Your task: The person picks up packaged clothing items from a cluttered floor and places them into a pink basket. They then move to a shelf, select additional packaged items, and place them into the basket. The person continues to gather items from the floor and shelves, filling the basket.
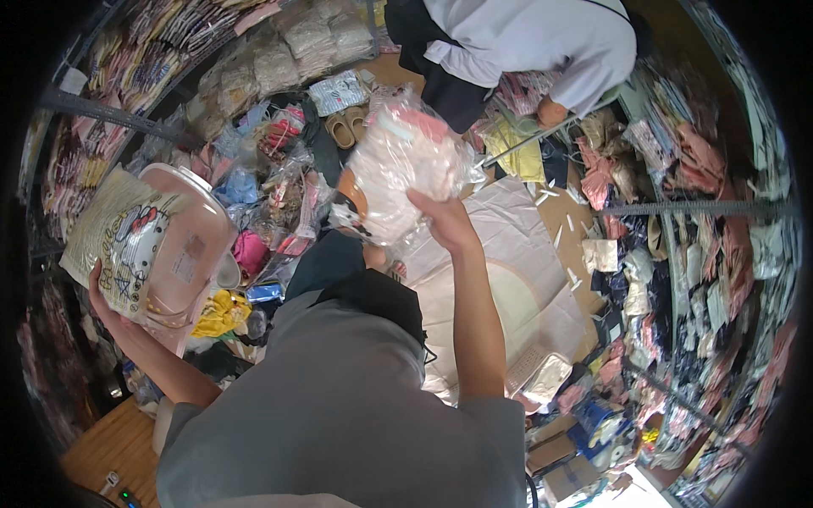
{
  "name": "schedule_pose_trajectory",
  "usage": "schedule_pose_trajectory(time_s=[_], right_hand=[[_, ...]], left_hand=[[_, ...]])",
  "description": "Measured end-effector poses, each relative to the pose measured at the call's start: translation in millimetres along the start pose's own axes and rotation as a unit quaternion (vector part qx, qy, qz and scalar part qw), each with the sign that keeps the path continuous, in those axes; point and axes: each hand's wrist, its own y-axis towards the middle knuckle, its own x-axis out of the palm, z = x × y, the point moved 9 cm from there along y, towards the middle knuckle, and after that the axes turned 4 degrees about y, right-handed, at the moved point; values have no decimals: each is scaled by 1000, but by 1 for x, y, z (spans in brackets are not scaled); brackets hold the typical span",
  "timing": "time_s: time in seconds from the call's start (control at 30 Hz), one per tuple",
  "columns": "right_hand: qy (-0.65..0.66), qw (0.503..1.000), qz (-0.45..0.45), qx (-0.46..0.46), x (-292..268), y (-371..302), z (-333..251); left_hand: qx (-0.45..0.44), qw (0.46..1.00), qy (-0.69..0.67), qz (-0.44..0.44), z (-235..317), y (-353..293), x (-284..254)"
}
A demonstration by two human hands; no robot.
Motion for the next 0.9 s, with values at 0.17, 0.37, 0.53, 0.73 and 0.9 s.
schedule_pose_trajectory(time_s=[0.17,0.37,0.53,0.73,0.9], right_hand=[[62,993,-103,0,55,101,-39],[80,988,-118,66,79,210,-43],[116,973,-168,106,118,282,-58],[114,967,-204,100,144,336,-79],[140,951,-249,116,171,385,-85]], left_hand=[[28,993,-42,106,-31,26,6],[35,989,-92,114,-50,80,1],[48,982,-134,127,-42,116,26],[65,951,-143,266,-45,92,45],[75,937,-137,312,-43,84,61]])
